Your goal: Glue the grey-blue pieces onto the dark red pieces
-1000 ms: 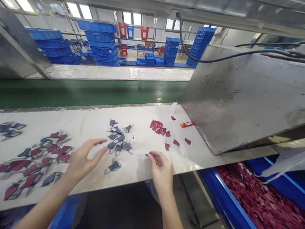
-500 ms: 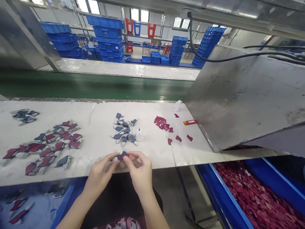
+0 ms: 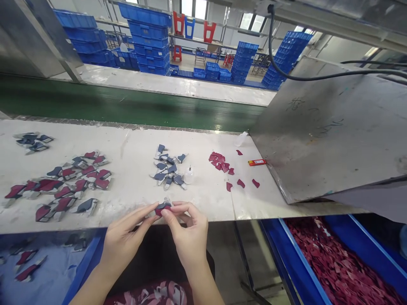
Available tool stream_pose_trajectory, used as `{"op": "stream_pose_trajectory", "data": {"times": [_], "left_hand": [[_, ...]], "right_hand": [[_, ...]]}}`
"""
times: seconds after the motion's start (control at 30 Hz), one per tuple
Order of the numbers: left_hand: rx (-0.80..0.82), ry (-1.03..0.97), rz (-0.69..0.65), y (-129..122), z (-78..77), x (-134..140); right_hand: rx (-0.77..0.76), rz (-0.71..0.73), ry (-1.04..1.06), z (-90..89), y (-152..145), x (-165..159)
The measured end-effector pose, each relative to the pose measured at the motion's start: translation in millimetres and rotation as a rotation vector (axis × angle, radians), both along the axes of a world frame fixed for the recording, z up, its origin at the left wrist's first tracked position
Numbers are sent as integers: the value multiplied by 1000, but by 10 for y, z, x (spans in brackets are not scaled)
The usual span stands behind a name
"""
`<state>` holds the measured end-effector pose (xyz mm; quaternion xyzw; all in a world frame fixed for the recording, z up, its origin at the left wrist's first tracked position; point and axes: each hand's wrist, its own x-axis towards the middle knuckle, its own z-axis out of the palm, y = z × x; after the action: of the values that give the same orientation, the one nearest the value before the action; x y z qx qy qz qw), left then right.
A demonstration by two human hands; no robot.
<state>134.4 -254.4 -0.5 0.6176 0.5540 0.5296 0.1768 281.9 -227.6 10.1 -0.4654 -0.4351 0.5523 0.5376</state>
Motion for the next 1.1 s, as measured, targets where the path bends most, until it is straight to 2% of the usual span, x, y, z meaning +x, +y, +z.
{"op": "stream_pose_trajectory", "data": {"times": [0.23, 0.37, 0.5, 0.6, 0.73, 0.87, 0.97, 1.1], "left_hand": [[-239, -391, -4, -40, 74, 60], [-304, -527, 61, -41, 141, 123], [-350, -624, 81, -22, 226, 175], [-347, -639, 75, -16, 274, 196], [-300, -615, 77, -37, 304, 211], [-272, -555, 72, -68, 316, 215], [-262, -539, 54, -81, 312, 216], [-269, -550, 37, -92, 313, 230]], "right_hand": [[126, -47, -109, -11, -51, -5], [292, -86, -249, -5, -65, -11], [488, -196, -437, 25, -87, -27], [495, -230, -443, 45, -97, -14], [254, -91, -211, 70, -40, 68], [16, 205, 11, 114, 56, 168], [52, 367, -4, 151, 65, 192], [219, 273, -190, 158, -15, 152]]}}
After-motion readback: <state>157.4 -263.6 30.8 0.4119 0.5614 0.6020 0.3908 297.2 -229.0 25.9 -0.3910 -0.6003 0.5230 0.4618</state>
